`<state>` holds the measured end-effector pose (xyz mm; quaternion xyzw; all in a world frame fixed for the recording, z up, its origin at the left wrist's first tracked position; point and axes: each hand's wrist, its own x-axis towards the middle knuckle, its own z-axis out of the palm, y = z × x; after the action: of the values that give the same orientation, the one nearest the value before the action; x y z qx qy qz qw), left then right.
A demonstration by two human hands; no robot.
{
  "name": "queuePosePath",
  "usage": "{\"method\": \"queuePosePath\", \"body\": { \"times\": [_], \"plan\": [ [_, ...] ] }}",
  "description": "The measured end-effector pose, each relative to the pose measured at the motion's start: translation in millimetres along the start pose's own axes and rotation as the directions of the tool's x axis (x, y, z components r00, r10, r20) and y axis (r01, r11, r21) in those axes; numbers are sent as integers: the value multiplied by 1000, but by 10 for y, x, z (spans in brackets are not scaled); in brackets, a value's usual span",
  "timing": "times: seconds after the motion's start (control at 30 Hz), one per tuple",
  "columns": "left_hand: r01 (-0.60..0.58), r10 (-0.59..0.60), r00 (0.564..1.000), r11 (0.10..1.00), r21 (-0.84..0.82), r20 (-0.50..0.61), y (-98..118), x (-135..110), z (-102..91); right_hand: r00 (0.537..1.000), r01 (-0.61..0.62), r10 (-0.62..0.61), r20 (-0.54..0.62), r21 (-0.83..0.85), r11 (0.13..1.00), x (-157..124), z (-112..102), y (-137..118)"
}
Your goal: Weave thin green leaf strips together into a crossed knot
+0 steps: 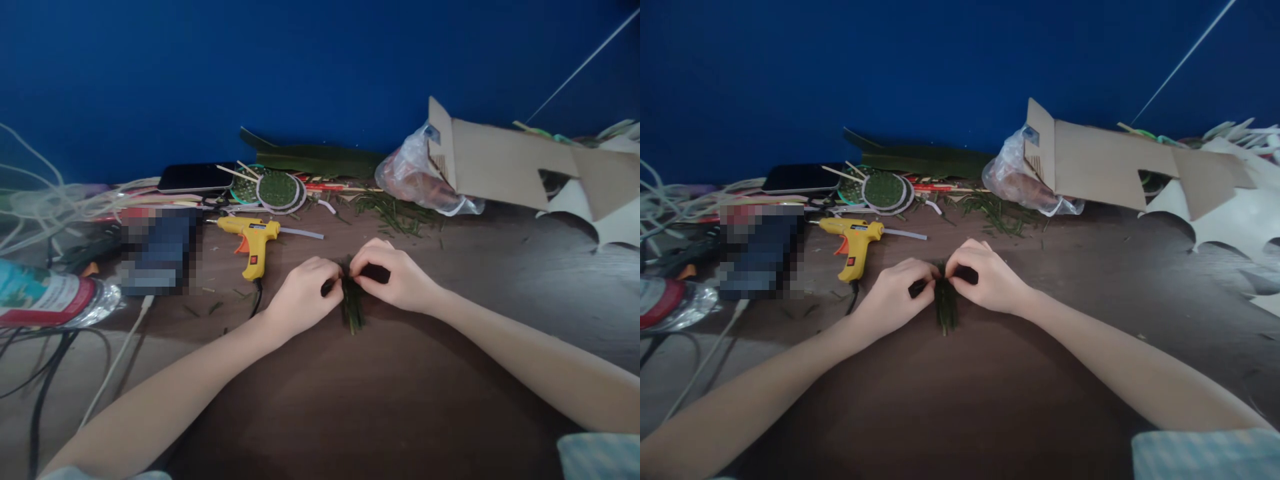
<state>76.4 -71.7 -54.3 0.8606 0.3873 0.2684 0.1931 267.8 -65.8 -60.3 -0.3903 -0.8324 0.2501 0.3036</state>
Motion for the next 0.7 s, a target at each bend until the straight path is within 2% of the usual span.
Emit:
{"method": "queuePosePath", "body": {
  "times": [0.27, 0.5, 0.7],
  "plan": [
    [15, -17, 998, 999, 28, 65, 0, -3, -11, 1000, 21, -21, 17, 22, 1000, 5, -22, -4],
    [-46, 42, 996, 998, 50, 81, -30, -14, 14, 1000, -24, 24, 2, 59, 998, -7, -24, -15],
    [-61, 56, 994, 997, 44, 97, -36, -3, 22, 995, -94, 100, -16, 238, 967, -21, -34, 9]
  ]
}}
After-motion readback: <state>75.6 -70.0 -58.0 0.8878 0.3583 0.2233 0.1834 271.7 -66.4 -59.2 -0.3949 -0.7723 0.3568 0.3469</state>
